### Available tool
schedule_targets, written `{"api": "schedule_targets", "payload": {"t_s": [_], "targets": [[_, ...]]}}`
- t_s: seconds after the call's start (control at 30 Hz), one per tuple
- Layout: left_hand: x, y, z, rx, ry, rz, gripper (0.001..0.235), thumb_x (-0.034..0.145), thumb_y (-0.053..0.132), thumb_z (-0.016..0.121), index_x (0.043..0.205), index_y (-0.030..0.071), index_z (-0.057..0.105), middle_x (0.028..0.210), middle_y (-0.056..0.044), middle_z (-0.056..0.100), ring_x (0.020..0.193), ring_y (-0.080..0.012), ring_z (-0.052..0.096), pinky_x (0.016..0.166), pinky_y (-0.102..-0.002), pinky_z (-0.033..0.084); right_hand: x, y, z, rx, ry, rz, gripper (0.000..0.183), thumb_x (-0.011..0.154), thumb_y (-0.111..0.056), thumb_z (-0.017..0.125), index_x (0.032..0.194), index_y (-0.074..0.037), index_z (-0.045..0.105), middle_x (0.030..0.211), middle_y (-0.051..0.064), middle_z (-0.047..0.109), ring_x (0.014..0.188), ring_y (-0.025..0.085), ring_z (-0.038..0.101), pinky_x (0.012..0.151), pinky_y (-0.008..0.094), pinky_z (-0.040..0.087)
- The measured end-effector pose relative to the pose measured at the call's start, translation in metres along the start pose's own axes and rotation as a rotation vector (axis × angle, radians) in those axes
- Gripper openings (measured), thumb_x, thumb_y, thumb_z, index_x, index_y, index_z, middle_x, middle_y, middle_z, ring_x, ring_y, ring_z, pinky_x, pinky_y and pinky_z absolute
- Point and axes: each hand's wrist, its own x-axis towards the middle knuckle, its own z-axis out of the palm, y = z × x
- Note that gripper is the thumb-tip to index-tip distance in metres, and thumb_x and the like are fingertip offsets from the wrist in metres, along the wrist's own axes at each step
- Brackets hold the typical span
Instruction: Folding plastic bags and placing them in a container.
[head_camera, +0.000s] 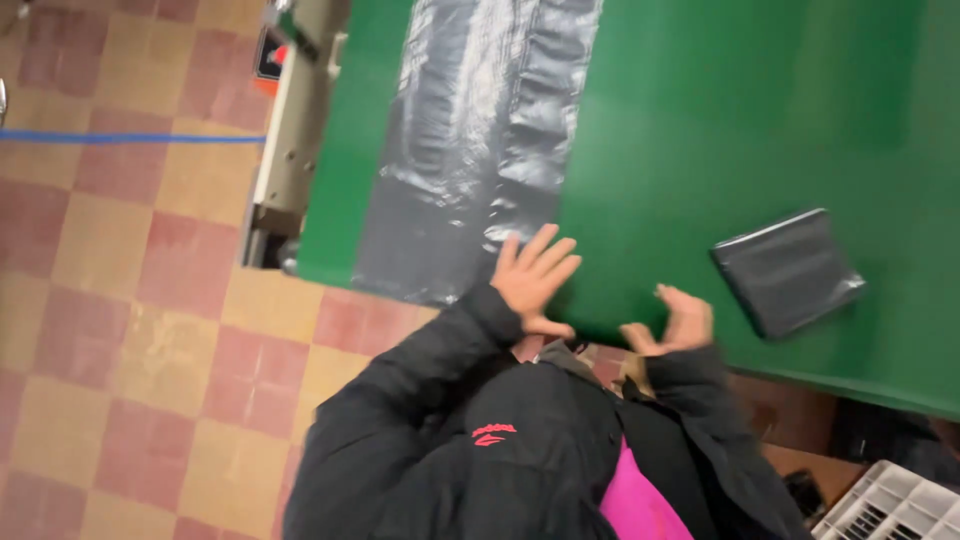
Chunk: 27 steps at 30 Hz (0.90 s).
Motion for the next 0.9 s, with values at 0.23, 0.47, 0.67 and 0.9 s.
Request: {"api": "schedule_targets", "payload": {"t_s": [0.23, 0.47, 0.67, 0.9], "targets": [[-0.116, -0.085, -0.023, 0.176, -0.108, -0.24, 0.111, 0.053, 0.056, 0.086, 0.148, 0.01, 0.049, 0.159, -0.013, 0.038, 0.15, -0.037, 0.025, 0.106, -0.073, 0.029, 0.057, -0.116, 0.1, -0.028, -0.339, -0.401, 0.109, 0.054, -0.045, 0.089, 0.14, 0.006, 0.047, 0.143, 0.029, 0.05, 0.138, 0.05, 0.04, 0.113, 0.063, 0.03], [-0.129, -0.11, 0.002, 0.124, 0.27, -0.074, 0.037, 0.082, 0.021, 0.072, 0.119, 0.019, 0.067, 0.132, 0.001, 0.065, 0.13, -0.0224, 0.059, 0.093, -0.044, 0.052, 0.073, -0.11, 0.101, -0.013, -0.342, -0.394, 0.045, 0.078, -0.011, 0.077, 0.122, -0.009, 0.067, 0.129, 0.015, 0.067, 0.125, 0.036, 0.062, 0.107, 0.049, 0.049], [-0.136, -0.127, -0.072, -0.196, -0.296, -0.204, 0.024, 0.087, 0.024, 0.068, 0.109, 0.017, 0.072, 0.101, -0.007, 0.073, 0.095, -0.0305, 0.07, 0.077, -0.042, 0.056, 0.031, 0.023, 0.082, 0.243, -0.648, -0.094, 0.021, 0.083, -0.006, 0.075, 0.104, -0.009, 0.073, 0.088, 0.009, 0.072, 0.08, 0.02, 0.07, 0.075, 0.032, 0.056], [0.006, -0.241, -0.043, -0.864, 0.117, -0.274, 0.026, 0.092, 0.03, 0.073, 0.102, 0.007, 0.07, 0.082, -0.013, 0.069, 0.075, -0.0252, 0.064, 0.07, -0.037, 0.052, 0.153, 0.03, 0.05, 0.378, -0.318, 0.359, 0.021, 0.09, -0.019, 0.076, 0.099, -0.005, 0.065, 0.08, 0.004, 0.064, 0.074, 0.013, 0.057, 0.068, 0.033, 0.049]]}}
